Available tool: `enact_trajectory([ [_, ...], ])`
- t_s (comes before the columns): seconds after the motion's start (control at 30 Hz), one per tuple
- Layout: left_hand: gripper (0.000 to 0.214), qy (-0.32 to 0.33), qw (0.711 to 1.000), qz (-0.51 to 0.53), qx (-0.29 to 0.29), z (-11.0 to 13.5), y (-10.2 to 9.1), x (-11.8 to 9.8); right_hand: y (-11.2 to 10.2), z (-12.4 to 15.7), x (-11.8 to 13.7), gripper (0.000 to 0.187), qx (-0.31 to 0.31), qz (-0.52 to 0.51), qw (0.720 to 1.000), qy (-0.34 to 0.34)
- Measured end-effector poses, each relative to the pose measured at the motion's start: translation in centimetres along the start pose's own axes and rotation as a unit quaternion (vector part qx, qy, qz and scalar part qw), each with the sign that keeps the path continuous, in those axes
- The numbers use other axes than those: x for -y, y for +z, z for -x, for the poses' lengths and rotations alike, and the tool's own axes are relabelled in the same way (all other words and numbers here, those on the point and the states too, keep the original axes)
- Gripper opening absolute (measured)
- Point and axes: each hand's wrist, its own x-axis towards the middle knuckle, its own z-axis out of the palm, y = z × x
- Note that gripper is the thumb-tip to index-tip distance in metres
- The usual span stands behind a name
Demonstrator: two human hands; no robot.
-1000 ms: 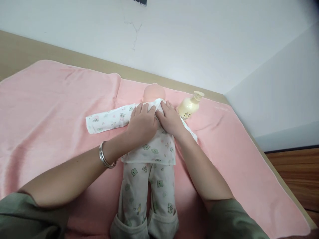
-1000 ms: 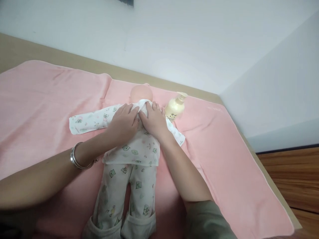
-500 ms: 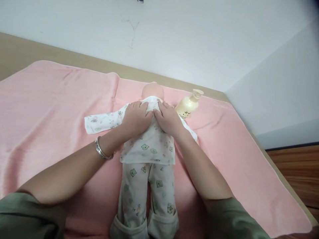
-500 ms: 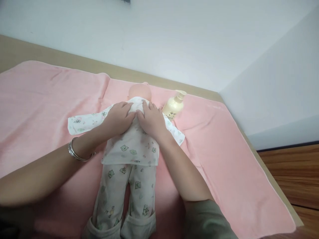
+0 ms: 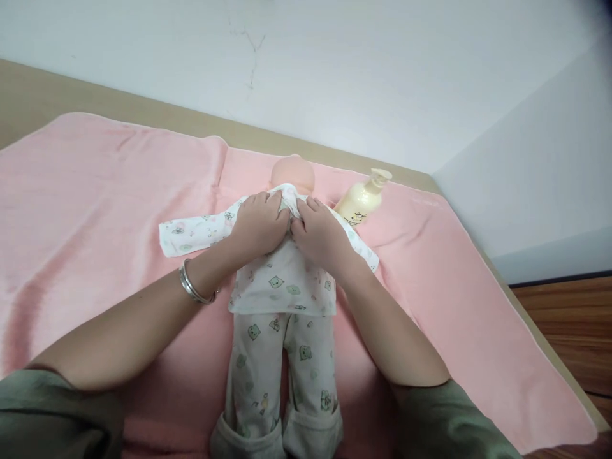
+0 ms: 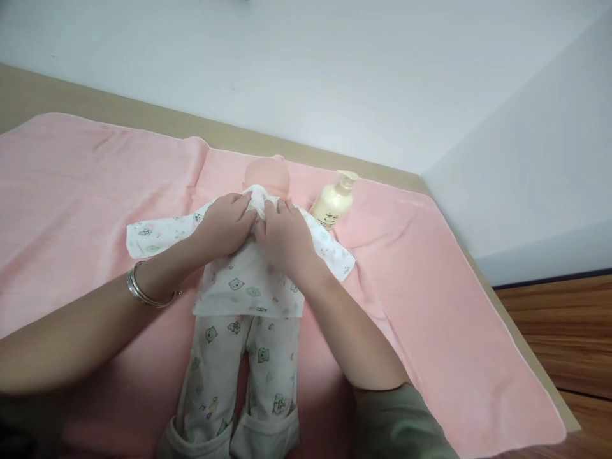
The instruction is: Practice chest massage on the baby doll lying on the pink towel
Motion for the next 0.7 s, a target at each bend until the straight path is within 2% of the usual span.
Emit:
enact_trajectory([
  [0.1,0.027,-0.028,0.999,-0.027,0.027,0.8,-0.5,-1.6,0.4,-1.3,-1.4,0.049,0.004,-0.048,0.999,0.014],
  [0.23,0.031,-0.01,0.998,-0.044,0.04,1.4,-1.3,-2.9,0.8,-2.1,-2.6,0.055,0.004,-0.058,0.998,0.024],
  [0.4,0.028,0.014,0.996,-0.044,0.076,0.0,-1.2,-1.2,0.4,-0.7,-1.1,0.048,-0.006,-0.011,1.0,0.004],
  [0.47,0.026,-0.001,0.994,-0.055,0.092,-0.6,-1.0,-0.4,0.3,0.0,-0.2,0.042,-0.017,0.016,1.0,-0.008],
  [0.6,0.026,-0.096,0.994,-0.037,0.047,-0.8,-0.5,0.0,0.4,0.1,0.3,0.041,-0.022,0.02,1.0,-0.006],
  [0.7,0.027,-0.072,0.996,-0.039,0.026,-0.3,-0.5,-0.7,0.5,-0.9,-0.8,0.05,-0.011,-0.029,0.999,0.012],
])
